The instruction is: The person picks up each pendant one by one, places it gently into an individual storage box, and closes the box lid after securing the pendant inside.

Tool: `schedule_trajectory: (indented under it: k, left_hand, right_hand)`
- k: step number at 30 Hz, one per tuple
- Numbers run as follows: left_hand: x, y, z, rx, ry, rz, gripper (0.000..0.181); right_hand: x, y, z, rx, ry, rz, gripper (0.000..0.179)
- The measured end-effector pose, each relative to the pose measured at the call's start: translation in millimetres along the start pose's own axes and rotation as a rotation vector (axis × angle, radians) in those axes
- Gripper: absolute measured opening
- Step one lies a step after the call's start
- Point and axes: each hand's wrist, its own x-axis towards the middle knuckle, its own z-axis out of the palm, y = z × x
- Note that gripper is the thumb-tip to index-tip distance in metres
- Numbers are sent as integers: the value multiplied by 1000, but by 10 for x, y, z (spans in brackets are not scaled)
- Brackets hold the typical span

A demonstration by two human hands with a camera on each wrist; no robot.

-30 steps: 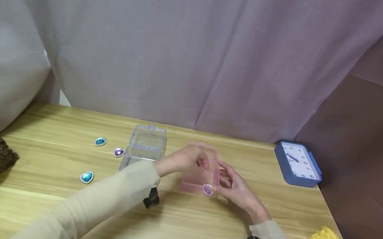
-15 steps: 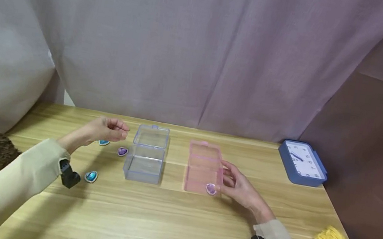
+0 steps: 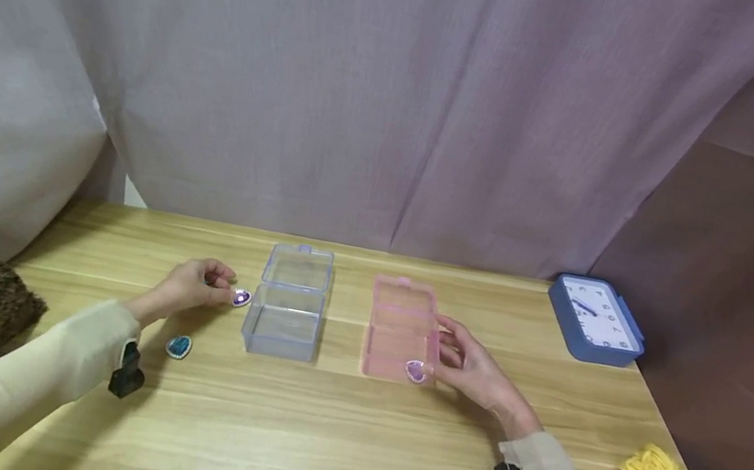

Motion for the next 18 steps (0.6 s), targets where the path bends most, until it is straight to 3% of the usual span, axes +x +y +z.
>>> schedule_trajectory:
  k: [6, 18]
  left_hand:
    - [5, -18, 70, 76, 13, 0, 40]
    - [0, -3, 133, 177, 33, 69, 27]
  right_hand:
    - [7, -9, -7, 2, -7, 12, 83]
    - [-3, 7, -14, -17, 0, 27, 84]
